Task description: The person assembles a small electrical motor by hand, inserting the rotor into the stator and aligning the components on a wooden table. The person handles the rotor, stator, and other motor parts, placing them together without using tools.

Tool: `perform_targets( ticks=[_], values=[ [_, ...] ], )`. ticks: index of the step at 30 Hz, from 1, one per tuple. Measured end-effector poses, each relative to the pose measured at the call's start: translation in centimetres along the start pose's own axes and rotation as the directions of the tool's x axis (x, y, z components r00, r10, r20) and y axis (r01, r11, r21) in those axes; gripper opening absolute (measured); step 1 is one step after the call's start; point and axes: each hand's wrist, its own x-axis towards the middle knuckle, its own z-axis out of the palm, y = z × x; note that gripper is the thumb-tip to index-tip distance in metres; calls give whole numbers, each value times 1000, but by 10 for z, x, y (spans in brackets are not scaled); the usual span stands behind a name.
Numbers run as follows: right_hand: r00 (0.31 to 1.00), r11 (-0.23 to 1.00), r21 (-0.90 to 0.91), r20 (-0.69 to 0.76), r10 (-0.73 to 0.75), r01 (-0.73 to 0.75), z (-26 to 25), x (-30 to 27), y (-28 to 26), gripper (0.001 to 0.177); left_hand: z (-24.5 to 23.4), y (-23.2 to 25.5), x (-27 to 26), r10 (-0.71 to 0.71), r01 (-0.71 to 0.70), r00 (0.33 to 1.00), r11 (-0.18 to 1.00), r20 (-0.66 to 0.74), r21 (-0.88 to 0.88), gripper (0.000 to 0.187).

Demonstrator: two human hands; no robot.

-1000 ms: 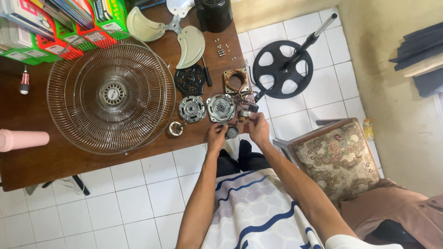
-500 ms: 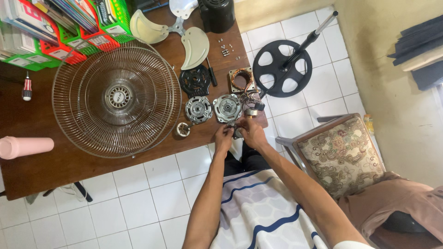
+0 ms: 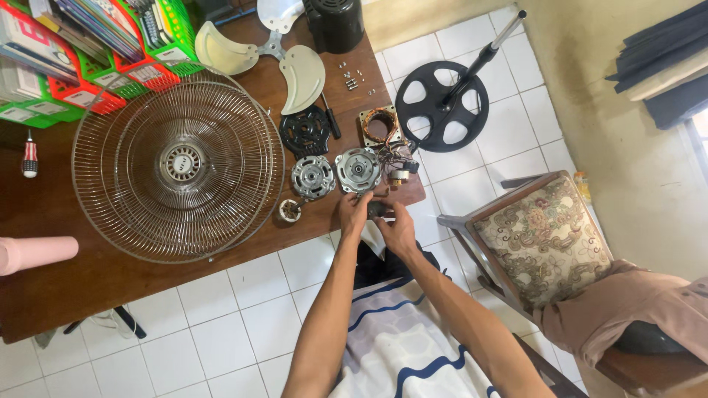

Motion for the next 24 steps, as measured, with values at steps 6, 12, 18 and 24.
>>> perform_targets(
  ticks=[6, 12, 18, 24],
  values=[
    [999, 999, 28, 4, -35, 35, -4, -20, -31, 45, -3, -3, 4, 60, -59, 994, 998, 87, -14, 54],
    [996, 997, 13, 53, -74, 73, -12, -30, -28, 35, -16, 21, -8, -69, 41, 989, 977, 129, 207, 56],
    [996, 996, 21, 22, 82, -83, -18, -4, -8, 36, -19, 48, -19, -107, 72, 990, 947, 96, 314, 60],
    [984, 966, -195, -14, -175, 169, -20, 16, -16, 34, -30, 65, -25, -124, 66, 982, 930, 141, 361, 59]
  ],
)
